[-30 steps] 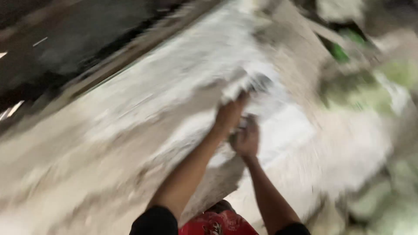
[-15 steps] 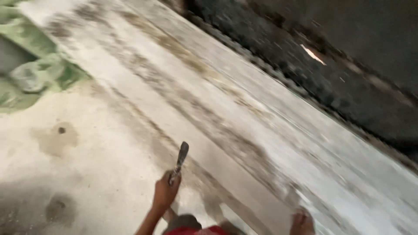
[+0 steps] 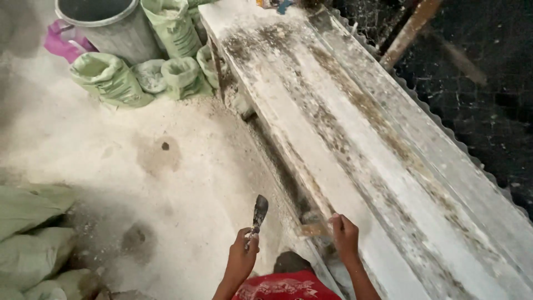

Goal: The person cleans architectural plaster molds with a scraper and mixes a plaster compound in a bowl by hand and with a brush.

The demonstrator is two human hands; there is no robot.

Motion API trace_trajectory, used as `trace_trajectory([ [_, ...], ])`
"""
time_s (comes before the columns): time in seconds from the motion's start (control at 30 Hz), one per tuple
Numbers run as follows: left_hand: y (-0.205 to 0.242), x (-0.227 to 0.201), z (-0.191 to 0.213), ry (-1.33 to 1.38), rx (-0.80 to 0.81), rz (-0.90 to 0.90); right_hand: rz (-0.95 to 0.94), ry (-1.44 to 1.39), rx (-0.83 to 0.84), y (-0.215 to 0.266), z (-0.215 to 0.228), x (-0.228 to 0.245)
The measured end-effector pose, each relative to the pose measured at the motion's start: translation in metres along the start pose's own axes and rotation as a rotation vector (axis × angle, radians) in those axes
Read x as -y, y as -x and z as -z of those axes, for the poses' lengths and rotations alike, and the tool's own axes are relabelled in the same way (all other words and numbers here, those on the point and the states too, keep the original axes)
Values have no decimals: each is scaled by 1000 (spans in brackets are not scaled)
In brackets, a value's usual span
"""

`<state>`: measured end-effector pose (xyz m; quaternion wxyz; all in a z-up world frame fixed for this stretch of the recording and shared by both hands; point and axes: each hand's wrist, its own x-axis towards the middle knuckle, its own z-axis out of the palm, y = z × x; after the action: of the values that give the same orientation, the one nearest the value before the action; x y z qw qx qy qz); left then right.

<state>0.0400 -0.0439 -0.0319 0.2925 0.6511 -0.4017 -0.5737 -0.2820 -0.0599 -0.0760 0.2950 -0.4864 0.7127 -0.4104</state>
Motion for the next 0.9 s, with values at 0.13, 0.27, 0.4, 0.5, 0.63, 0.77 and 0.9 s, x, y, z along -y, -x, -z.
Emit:
trace_trajectory([
  [0.13, -70, -9, 18, -49, -30, 42, -26, -156, 100, -76, -66, 11],
  [0.27, -165, -5, 19, -104, 4, -64, -89, -279, 83, -165, -137, 22],
  [0.4, -275, -28, 33, -167, 42, -95, -301, -415, 156, -258, -185, 72],
  [0.5, -354, -137, 70, -81, 9, 70, -237, -402, 275, -334, -218, 107],
  [0.63, -452, -229, 94, 5, -28, -48, -143, -260, 484, -428, -269, 115],
  [0.77, -539, -288, 84, 41, 140, -56, -401, -440, 705, -501, -337, 131],
  [0.9, -649, -287, 62, -143, 372, -388, -354, -1012, 387, -583, -407, 107],
])
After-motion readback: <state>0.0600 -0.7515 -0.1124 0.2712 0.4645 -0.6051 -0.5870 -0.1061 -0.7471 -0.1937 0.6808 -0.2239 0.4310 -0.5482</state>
